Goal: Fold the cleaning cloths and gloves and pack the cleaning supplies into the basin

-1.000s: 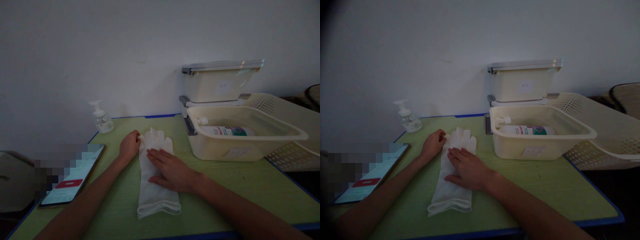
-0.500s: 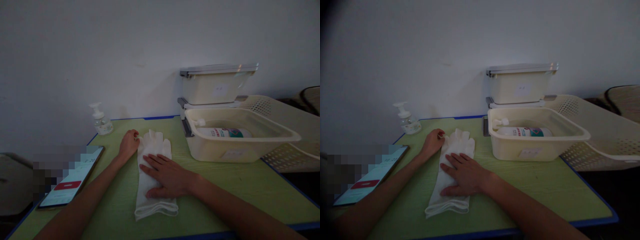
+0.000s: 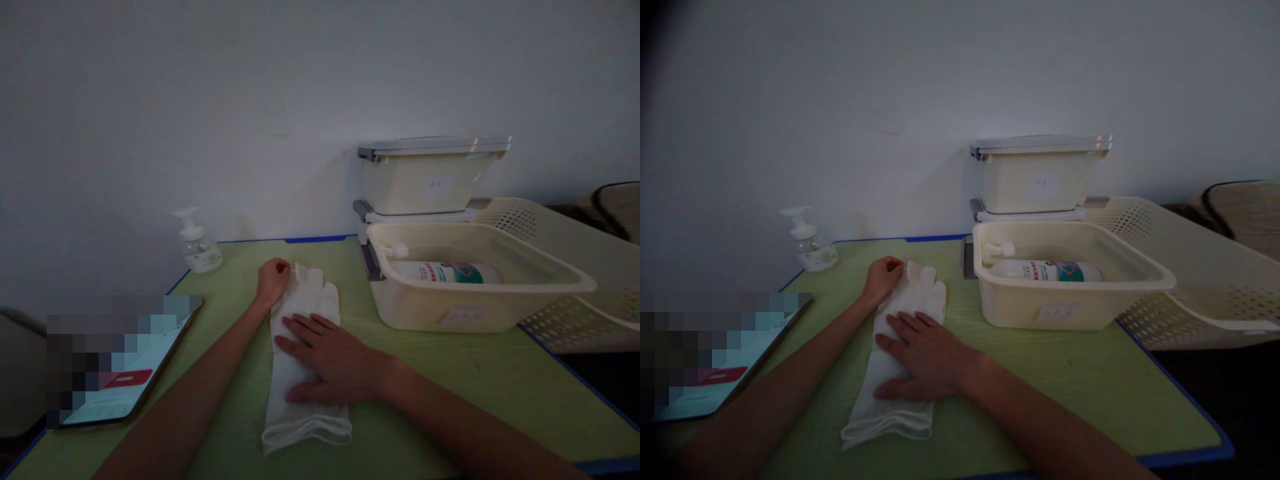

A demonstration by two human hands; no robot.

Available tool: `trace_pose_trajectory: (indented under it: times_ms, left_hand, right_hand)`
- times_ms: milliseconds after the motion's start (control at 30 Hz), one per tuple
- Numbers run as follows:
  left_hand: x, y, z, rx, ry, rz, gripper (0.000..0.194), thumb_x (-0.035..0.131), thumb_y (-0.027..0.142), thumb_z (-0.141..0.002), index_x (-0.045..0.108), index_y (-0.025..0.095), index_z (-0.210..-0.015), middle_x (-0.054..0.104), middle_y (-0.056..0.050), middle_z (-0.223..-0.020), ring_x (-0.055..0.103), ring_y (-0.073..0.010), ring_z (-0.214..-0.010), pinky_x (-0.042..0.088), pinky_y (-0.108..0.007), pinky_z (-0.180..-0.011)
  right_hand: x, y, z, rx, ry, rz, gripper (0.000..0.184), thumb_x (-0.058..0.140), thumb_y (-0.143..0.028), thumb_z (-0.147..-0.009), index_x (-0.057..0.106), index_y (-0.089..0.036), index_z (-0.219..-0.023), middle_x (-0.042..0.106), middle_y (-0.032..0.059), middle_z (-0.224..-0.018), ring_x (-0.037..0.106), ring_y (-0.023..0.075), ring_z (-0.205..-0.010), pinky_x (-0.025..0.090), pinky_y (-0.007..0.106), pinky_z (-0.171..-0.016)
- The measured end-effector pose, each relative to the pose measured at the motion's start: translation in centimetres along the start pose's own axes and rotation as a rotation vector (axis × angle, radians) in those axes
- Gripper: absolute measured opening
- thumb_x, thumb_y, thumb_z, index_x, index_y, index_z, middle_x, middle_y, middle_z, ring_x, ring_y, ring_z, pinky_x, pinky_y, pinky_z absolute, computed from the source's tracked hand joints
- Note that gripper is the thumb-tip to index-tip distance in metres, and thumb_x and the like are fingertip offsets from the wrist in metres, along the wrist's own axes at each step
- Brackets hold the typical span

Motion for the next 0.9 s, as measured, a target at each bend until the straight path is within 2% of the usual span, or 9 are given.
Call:
trace_pose_trajectory:
  times_ms: [200,433,667,900]
  left_hand:
    - [0.23,0.2,-0.11,0.029,-0.056,0.009,0.011,0.057,0.014,-0.068,0.068,0.014,-0.067,0.07,-0.006,-0.069,0.063,-0.0169,-0.066,0.048,-0.026,-0.067]
    - [0.37,-0.25,-0.41,-0.022,-0.043,0.069,0.007,0.06,0.011,-0.065,0.066,0.013,-0.066,0.068,-0.005,-0.066,0.062,-0.0156,-0.062,0.049,-0.026,-0.064]
    - [-0.04,-0.21,-0.4,-0.037,0.036,0.135,0.014,0.057,0.007,-0.064,0.059,0.012,-0.077,0.062,-0.001,-0.066,0.058,-0.0113,-0.062,0.047,-0.022,-0.062]
    - [-0.46,-0.48,-0.32,-0.079,0.103,0.149,0.021,0.054,0.008,-0.065,0.055,0.014,-0.084,0.058,0.001,-0.069,0.057,-0.0106,-0.059,0.047,-0.022,-0.059]
  right_hand:
    - [-0.12,-0.01,-0.08,0.001,-0.002,0.006,0.071,0.038,-0.058,-0.085,0.03,-0.013,-0.138,0.019,0.0182,-0.146,0.016,0.0258,-0.135,0.012,0.041,-0.11]
    - [-0.04,0.05,-0.04,0.005,0.007,0.017,0.069,0.037,-0.058,-0.085,0.032,-0.014,-0.137,0.02,0.0168,-0.146,0.018,0.0256,-0.135,0.012,0.04,-0.11]
    - [-0.15,0.01,-0.11,0.011,-0.009,0.019,0.068,0.039,-0.057,-0.085,0.031,-0.014,-0.138,0.02,0.0166,-0.146,0.017,0.0251,-0.135,0.012,0.039,-0.11]
    - [-0.12,0.04,-0.11,-0.001,-0.001,0.014,0.068,0.039,-0.056,-0.085,0.031,-0.014,-0.137,0.022,0.0171,-0.145,0.019,0.0258,-0.134,0.012,0.04,-0.11]
Point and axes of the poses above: each hand's wrist, its own z-axis away from the middle knuckle, its own x-axis out of the palm, y = z × x, the point moved 6 cm from there along -z, towards the middle knuckle
